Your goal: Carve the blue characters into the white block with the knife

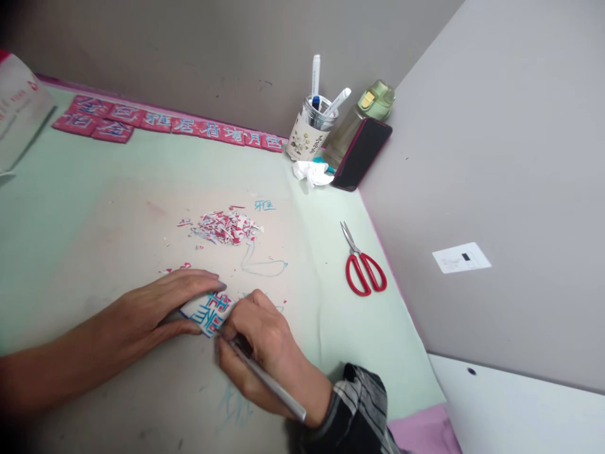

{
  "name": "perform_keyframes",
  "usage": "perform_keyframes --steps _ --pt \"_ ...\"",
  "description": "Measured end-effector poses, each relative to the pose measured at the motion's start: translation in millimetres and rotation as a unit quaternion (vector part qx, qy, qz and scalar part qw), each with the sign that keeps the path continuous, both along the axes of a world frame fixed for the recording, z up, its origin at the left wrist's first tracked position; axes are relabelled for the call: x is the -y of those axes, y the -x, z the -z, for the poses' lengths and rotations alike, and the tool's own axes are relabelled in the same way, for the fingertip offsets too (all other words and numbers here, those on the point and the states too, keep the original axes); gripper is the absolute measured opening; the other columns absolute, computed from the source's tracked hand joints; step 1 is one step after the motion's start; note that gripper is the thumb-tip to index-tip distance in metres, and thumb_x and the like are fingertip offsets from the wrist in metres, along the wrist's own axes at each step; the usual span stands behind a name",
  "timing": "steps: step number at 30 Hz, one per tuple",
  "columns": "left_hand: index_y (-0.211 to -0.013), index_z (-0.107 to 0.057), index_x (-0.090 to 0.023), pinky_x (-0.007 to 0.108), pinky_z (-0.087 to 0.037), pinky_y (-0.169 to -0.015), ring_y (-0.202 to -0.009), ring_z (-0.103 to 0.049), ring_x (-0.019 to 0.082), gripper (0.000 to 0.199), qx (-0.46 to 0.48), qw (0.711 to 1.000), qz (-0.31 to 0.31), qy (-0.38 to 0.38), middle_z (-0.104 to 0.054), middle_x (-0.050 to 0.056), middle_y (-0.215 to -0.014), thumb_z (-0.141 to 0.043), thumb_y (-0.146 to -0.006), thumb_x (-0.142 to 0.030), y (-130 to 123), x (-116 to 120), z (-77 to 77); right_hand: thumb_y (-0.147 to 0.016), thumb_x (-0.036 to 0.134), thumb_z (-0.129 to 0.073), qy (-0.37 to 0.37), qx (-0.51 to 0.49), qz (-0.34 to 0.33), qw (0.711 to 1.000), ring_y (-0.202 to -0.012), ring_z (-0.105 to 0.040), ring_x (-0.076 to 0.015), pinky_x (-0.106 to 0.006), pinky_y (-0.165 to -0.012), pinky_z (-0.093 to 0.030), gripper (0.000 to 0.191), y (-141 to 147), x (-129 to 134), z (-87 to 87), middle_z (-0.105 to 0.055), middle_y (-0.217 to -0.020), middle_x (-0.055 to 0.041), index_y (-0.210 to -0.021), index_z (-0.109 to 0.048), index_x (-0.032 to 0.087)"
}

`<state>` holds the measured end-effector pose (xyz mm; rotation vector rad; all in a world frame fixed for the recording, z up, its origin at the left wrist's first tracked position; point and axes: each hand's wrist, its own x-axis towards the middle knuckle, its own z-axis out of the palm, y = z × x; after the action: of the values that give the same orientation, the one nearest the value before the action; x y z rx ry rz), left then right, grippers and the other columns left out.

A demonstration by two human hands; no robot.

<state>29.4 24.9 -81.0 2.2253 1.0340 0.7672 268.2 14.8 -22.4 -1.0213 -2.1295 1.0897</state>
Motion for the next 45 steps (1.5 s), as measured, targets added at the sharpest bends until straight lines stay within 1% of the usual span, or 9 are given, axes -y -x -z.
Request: perform_keyframes --steps 6,12,20,24,27,30,32,37,45 --pt "-0.143 -0.051 -0.029 0.038 -0.048 -0.119 -0.133 -0.062 0.024 0.035 0.010 1.000 -0.003 -0.008 -0.068 0.003 -0.139 -0.051 -0.109 -0.032 -1 -1 0.5 -0.086 0.001 -0.057 0.014 0.002 0.010 1.000 -0.082 -0.051 -0.0195 -0.032 -0.070 -0.041 0.027 -3 1 1.0 -0.059 -0.080 -0.0002 -0.081 -0.045 0.025" --pt "-0.145 -0.045 -0.031 0.038 -0.040 -0.122 -0.134 -0.058 0.022 0.038 -0.007 1.000 0.012 0.015 -0.066 0.001 -0.139 -0.054 -0.108 -0.031 0 -1 -5.2 -0.089 0.007 -0.058 0.039 0.000 0.040 0.998 -0.079 -0.053 -0.0186 -0.031 -0.068 -0.043 0.023 -3 5 2.9 -0.060 -0.081 -0.0016 -0.078 -0.047 0.024" --pt "-0.134 -0.052 -0.027 0.044 -0.046 -0.108 -0.118 -0.060 0.028 0.037 -0.058 0.998 -0.015 0.003 -0.067 0.003 -0.126 -0.066 -0.100 -0.034 -7 2 -17.9 -0.089 0.011 -0.060 0.020 0.006 0.091 0.996 -0.071 -0.053 -0.0165 -0.029 -0.063 -0.042 0.020 -1 11 6.3 -0.057 -0.079 -0.0013 -0.078 -0.048 0.023" --pt "-0.131 -0.056 -0.026 0.042 -0.048 -0.102 -0.116 -0.060 0.028 0.035 -0.063 0.998 -0.020 -0.010 -0.069 0.003 -0.123 -0.067 -0.099 -0.036 -8 1 -18.9 -0.092 0.006 -0.055 -0.059 0.003 0.065 0.996 -0.072 -0.052 -0.0187 -0.032 -0.064 -0.043 0.024 2 13 10.9 -0.060 -0.076 -0.0022 -0.081 -0.044 0.025" --pt "-0.132 -0.056 -0.026 0.040 -0.050 -0.099 -0.114 -0.061 0.027 0.037 -0.062 0.998 -0.006 -0.013 -0.069 0.003 -0.122 -0.067 -0.100 -0.039 -5 0 -17.5 -0.093 0.001 -0.051 -0.158 0.025 0.016 0.987 -0.071 -0.048 -0.0199 -0.034 -0.064 -0.042 0.027 3 14 14.1 -0.060 -0.075 -0.0021 -0.086 -0.042 0.026" --pt "-0.133 -0.054 -0.026 0.038 -0.050 -0.097 -0.114 -0.061 0.026 0.036 -0.058 0.998 0.004 -0.015 -0.068 0.003 -0.122 -0.066 -0.102 -0.039 -4 -1 -16.1 -0.094 0.000 -0.052 -0.197 0.044 -0.041 0.979 -0.071 -0.047 -0.0202 -0.036 -0.067 -0.044 0.027 3 15 14.5 -0.060 -0.076 -0.0018 -0.091 -0.043 0.026" --pt "-0.134 -0.052 -0.027 0.037 -0.050 -0.096 -0.116 -0.060 0.026 0.037 -0.058 0.998 0.008 -0.011 -0.068 0.002 -0.124 -0.066 -0.102 -0.038 -3 -1 -15.5 -0.094 0.001 -0.053 -0.183 0.034 -0.040 0.982 -0.072 -0.049 -0.0201 -0.036 -0.068 -0.044 0.027 2 14 12.8 -0.061 -0.077 -0.0020 -0.090 -0.042 0.025" --pt "-0.134 -0.052 -0.027 0.038 -0.048 -0.099 -0.117 -0.059 0.026 0.036 -0.052 0.999 -0.005 0.001 -0.067 0.002 -0.125 -0.066 -0.102 -0.036 -5 1 -14.9 -0.093 0.005 -0.056 -0.097 0.004 0.061 0.993 -0.071 -0.050 -0.0189 -0.033 -0.065 -0.042 0.027 -3 11 5.8 -0.061 -0.074 -0.0004 -0.083 -0.043 0.025" --pt "-0.134 -0.050 -0.029 0.040 -0.047 -0.103 -0.119 -0.057 0.027 0.037 -0.054 0.998 -0.003 0.009 -0.065 0.002 -0.126 -0.067 -0.101 -0.033 -6 2 -15.4 -0.091 0.006 -0.058 -0.056 0.004 0.052 0.997 -0.075 -0.052 -0.0195 -0.033 -0.065 -0.043 0.025 -5 9 4.7 -0.063 -0.076 -0.0014 -0.082 -0.045 0.025"
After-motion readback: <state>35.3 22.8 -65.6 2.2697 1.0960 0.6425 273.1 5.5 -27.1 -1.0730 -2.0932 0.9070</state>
